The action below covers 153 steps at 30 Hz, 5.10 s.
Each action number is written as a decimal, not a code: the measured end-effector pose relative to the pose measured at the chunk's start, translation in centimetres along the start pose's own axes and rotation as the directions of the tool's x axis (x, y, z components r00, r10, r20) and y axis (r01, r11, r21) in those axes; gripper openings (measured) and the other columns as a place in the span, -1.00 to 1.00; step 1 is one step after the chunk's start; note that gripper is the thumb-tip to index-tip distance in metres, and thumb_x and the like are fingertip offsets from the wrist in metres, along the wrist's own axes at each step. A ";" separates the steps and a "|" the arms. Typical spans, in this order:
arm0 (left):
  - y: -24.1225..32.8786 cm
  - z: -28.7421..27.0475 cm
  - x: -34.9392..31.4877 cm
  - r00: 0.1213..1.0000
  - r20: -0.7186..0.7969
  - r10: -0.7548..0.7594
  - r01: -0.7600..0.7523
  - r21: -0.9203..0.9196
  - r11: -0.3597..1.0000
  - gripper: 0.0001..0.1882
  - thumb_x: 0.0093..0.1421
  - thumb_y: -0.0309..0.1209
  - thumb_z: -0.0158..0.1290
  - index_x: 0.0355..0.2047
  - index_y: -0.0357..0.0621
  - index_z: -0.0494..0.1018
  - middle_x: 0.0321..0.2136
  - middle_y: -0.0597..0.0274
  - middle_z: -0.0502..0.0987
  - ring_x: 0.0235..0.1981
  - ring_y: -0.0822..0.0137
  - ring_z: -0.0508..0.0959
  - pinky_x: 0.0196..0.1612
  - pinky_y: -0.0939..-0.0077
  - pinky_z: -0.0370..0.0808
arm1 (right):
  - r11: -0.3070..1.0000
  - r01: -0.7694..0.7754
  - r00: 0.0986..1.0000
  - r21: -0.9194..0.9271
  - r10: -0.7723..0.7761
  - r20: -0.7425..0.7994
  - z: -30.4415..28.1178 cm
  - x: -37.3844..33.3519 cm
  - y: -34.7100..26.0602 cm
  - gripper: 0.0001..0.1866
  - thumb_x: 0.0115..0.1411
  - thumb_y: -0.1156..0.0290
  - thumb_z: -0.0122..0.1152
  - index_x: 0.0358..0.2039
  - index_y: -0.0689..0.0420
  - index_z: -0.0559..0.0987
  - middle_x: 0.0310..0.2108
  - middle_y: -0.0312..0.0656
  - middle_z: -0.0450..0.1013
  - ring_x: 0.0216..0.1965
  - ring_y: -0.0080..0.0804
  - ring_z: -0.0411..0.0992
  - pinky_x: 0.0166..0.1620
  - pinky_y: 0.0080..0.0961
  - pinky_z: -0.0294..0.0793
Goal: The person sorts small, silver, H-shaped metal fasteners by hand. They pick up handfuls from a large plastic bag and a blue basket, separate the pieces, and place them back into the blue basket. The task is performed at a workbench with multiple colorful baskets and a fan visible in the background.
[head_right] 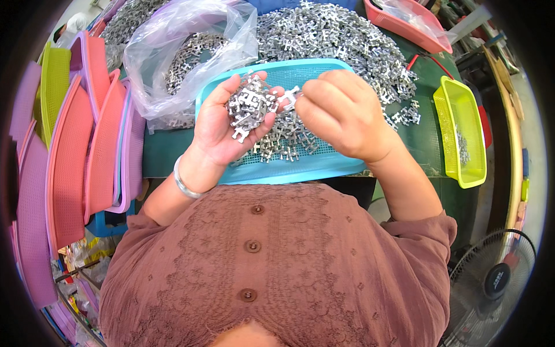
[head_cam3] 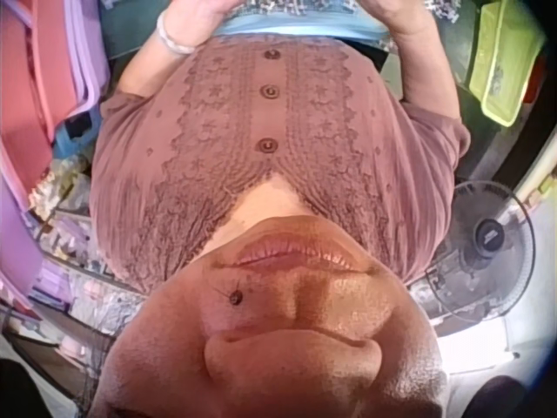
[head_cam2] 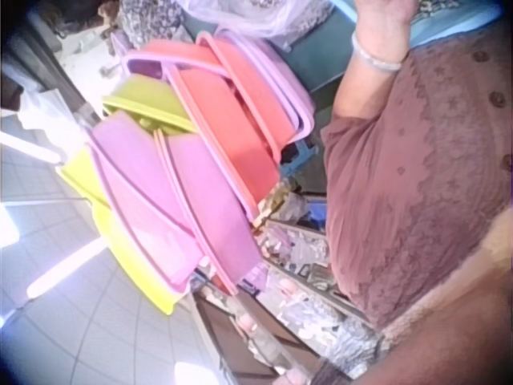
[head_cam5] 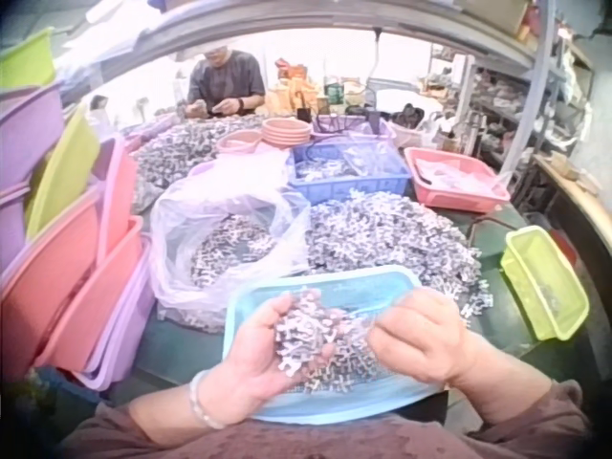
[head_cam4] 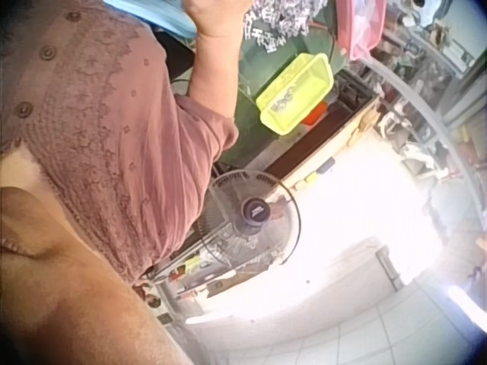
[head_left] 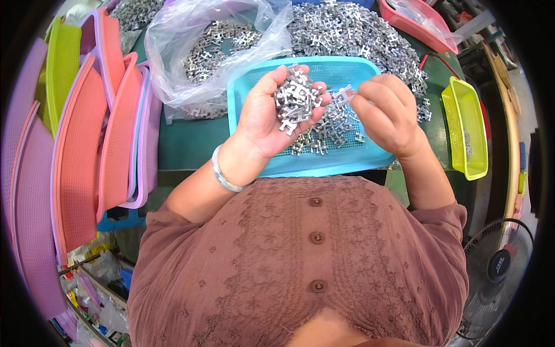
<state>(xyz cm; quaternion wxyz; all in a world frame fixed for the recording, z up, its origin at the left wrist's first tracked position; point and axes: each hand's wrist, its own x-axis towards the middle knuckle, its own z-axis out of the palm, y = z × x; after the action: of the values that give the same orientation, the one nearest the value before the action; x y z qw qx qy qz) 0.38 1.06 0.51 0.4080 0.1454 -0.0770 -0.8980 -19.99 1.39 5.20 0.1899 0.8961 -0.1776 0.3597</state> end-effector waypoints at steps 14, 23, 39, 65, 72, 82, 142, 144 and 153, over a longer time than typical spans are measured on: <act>-0.5 0.5 -0.1 0.997 -0.079 0.012 -0.006 0.071 0.997 -0.67 0.22 -0.18 -0.24 -0.17 -0.12 0.32 -0.32 0.17 0.46 -0.34 0.28 0.52 -0.38 0.30 0.57 | 0.545 -0.685 0.724 0.483 0.579 0.373 2.8 1.8 -1.5 -0.89 -0.08 0.44 0.22 -0.58 0.21 0.50 -0.56 -0.19 0.34 -0.50 -0.33 0.35 -0.44 -0.49 0.32; -0.6 1.4 -0.2 0.989 -0.147 0.026 -0.014 0.084 0.996 -0.71 0.23 -0.20 -0.27 -0.22 -0.12 0.28 -0.39 0.18 0.45 -0.43 0.28 0.53 -0.48 0.35 0.59 | 0.327 -0.754 0.623 0.570 0.630 0.463 3.5 1.7 -1.2 -0.88 -0.08 0.44 0.22 -0.60 0.22 0.50 -0.55 -0.22 0.36 -0.51 -0.42 0.35 -0.45 -0.53 0.32; -0.6 1.2 0.0 0.991 -0.129 0.030 -0.019 0.089 0.996 -0.71 0.23 -0.24 -0.32 -0.21 -0.14 0.29 -0.39 0.17 0.46 -0.44 0.28 0.54 -0.49 0.36 0.59 | 0.339 -0.704 0.663 0.623 0.628 0.408 3.9 1.5 -1.2 -0.91 -0.09 0.48 0.17 -0.61 0.21 0.48 -0.48 -0.23 0.35 -0.40 -0.48 0.34 -0.38 -0.57 0.31; -0.3 0.0 0.2 0.987 0.074 -0.140 0.141 -0.012 0.990 -0.65 0.18 -0.32 -0.27 -0.07 -0.20 0.25 -0.20 -0.17 0.38 -0.18 -0.04 0.45 -0.37 0.23 0.59 | -0.195 -0.765 0.390 0.614 0.618 0.683 3.9 1.5 2.8 -0.86 0.00 0.43 0.16 -0.44 0.23 0.53 -0.54 -0.39 0.38 -0.47 -0.68 0.24 -0.34 -0.71 0.22; -0.3 0.1 0.1 0.991 0.057 -0.123 0.123 -0.009 0.992 -0.65 0.18 -0.32 -0.27 -0.06 -0.18 0.24 -0.20 -0.13 0.39 -0.18 -0.05 0.44 -0.38 0.22 0.59 | -0.183 -0.713 0.402 0.677 0.685 0.608 3.4 0.8 2.6 -0.84 -0.03 0.39 0.19 -0.45 0.22 0.56 -0.52 -0.34 0.44 -0.43 -0.65 0.31 -0.29 -0.67 0.26; -0.4 0.3 0.2 0.990 0.077 -0.118 0.118 -0.003 0.993 -0.64 0.18 -0.33 -0.26 -0.04 -0.19 0.23 -0.20 -0.13 0.38 -0.18 -0.07 0.44 -0.38 0.20 0.59 | 0.045 -0.730 0.479 0.682 0.746 0.463 3.3 0.1 2.3 -0.84 -0.01 0.39 0.17 -0.50 0.24 0.53 -0.58 -0.40 0.39 -0.52 -0.72 0.26 -0.43 -0.71 0.25; -0.6 1.1 0.0 0.989 0.036 -0.141 0.139 0.050 0.989 -0.65 0.16 -0.32 -0.29 -0.17 -0.37 0.24 -0.30 -0.06 0.46 -0.29 0.04 0.51 -0.46 0.34 0.60 | 0.103 -0.807 0.525 0.582 0.575 0.628 2.0 1.2 2.0 -0.90 0.02 0.50 0.12 -0.50 0.28 0.50 -0.61 -0.34 0.41 -0.56 -0.71 0.33 -0.48 -0.73 0.33; -0.5 0.4 0.2 0.979 0.116 -0.170 0.168 0.027 0.985 -0.64 0.16 -0.31 -0.27 -0.12 -0.32 0.22 -0.23 -0.10 0.41 -0.20 -0.02 0.45 -0.42 0.29 0.60 | 0.134 -0.787 0.560 0.602 0.564 0.607 2.1 1.1 1.7 -0.91 0.03 0.50 0.11 -0.51 0.26 0.48 -0.56 -0.36 0.38 -0.51 -0.71 0.29 -0.43 -0.73 0.28; -0.3 -0.1 0.3 0.971 0.142 -0.193 0.195 -0.003 0.981 -0.60 0.17 -0.29 -0.28 -0.07 -0.32 0.20 -0.21 -0.13 0.40 -0.17 -0.04 0.43 -0.42 0.29 0.60 | 0.165 -0.776 0.600 0.608 0.492 0.632 1.9 1.4 1.6 -0.92 0.03 0.50 0.10 -0.49 0.24 0.47 -0.51 -0.38 0.34 -0.46 -0.71 0.28 -0.39 -0.74 0.26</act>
<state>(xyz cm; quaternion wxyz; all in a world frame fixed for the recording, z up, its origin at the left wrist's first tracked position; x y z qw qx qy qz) -0.01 1.03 0.32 0.3129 0.0850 -0.0833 -0.9423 -18.69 -1.18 5.25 -0.4732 0.7415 -0.3643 0.3059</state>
